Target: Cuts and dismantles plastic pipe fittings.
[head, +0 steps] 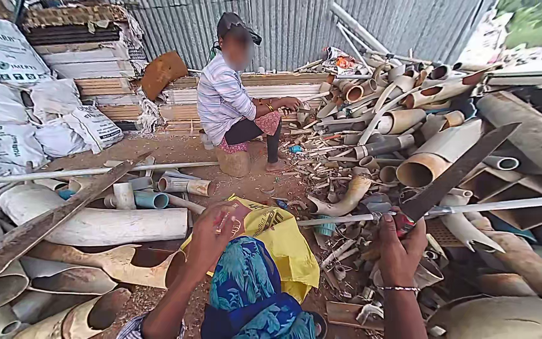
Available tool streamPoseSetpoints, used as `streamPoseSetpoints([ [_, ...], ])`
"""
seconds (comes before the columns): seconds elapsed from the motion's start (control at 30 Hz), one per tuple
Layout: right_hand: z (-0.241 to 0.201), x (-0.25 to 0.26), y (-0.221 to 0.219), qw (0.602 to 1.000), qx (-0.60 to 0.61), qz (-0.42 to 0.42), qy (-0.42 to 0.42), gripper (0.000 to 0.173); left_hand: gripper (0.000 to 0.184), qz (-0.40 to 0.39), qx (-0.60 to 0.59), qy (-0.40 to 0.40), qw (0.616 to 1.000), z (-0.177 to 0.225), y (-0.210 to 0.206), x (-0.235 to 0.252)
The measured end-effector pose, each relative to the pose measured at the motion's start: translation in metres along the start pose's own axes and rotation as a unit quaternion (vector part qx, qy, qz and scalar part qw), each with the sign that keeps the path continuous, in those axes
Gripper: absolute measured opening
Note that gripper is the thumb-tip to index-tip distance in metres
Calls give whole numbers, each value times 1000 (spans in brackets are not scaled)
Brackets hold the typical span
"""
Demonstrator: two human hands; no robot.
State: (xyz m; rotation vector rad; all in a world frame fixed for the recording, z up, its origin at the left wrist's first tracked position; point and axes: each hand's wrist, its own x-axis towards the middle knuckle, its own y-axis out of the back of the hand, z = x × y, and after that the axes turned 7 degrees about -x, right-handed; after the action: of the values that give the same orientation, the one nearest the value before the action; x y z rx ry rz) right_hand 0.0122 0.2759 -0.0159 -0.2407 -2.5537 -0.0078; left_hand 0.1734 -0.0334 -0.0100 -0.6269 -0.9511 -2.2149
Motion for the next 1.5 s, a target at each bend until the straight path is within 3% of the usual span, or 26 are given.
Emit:
streamPoseSetpoints([
  [0.13, -3, 1, 9, 999, 0, 23, 40, 37, 22, -189, -71, -81, 976, 59, -63, 16],
  [0.3, 3, 3, 15, 999, 5, 37, 22, 27, 22, -333, -59, -192, 921, 112, -124, 42],
  [0.47, 10, 8, 25, 998, 42, 47, -12, 13, 29, -395, 6, -93, 914, 95, -202, 59],
  [0.53, 14, 12, 30, 995, 58, 60, -46, 15, 32, -458, 72, -30, 886, 81, -221, 64],
  [0.67, 22, 21, 38, 986, 102, 69, -109, 17, 36, -515, 84, 46, 852, 70, -238, 69],
  [0.9, 49, 31, 35, 976, 95, 53, -188, 24, 38, -558, 108, 46, 821, 66, -256, 59],
  [0.97, 63, 35, 38, 979, 27, 10, -201, 20, 39, -585, 119, 52, 801, 63, -259, 52],
  [1.03, 85, 40, 48, 971, -165, -47, -167, 21, 41, -615, 128, 61, 775, 62, -260, 44],
  [1.1, 98, 46, 56, 938, -300, -97, -143, 37, 42, -642, 143, 60, 751, 58, -260, 38],
  [1.17, 104, 49, 58, 940, -276, -115, -162, 30, 47, -669, 164, 63, 722, 55, -258, 30],
  [1.2, 101, 50, 58, 956, -187, -112, -195, 19, 50, -684, 178, 68, 704, 54, -258, 27],
  [1.27, 93, 51, 56, 964, 16, -84, -252, 24, 55, -716, 202, 68, 665, 53, -256, 21],
  [1.3, 94, 53, 59, 962, 49, -70, -259, 27, 56, -727, 209, 66, 651, 52, -257, 18],
  [1.4, 125, 61, 69, 962, 12, -62, -265, 27, 58, -747, 218, 63, 625, 43, -257, 10],
  [1.5, 191, 58, 81, 919, -184, -64, -343, 30, 58, -748, 227, 68, 620, 34, -254, 9],
])
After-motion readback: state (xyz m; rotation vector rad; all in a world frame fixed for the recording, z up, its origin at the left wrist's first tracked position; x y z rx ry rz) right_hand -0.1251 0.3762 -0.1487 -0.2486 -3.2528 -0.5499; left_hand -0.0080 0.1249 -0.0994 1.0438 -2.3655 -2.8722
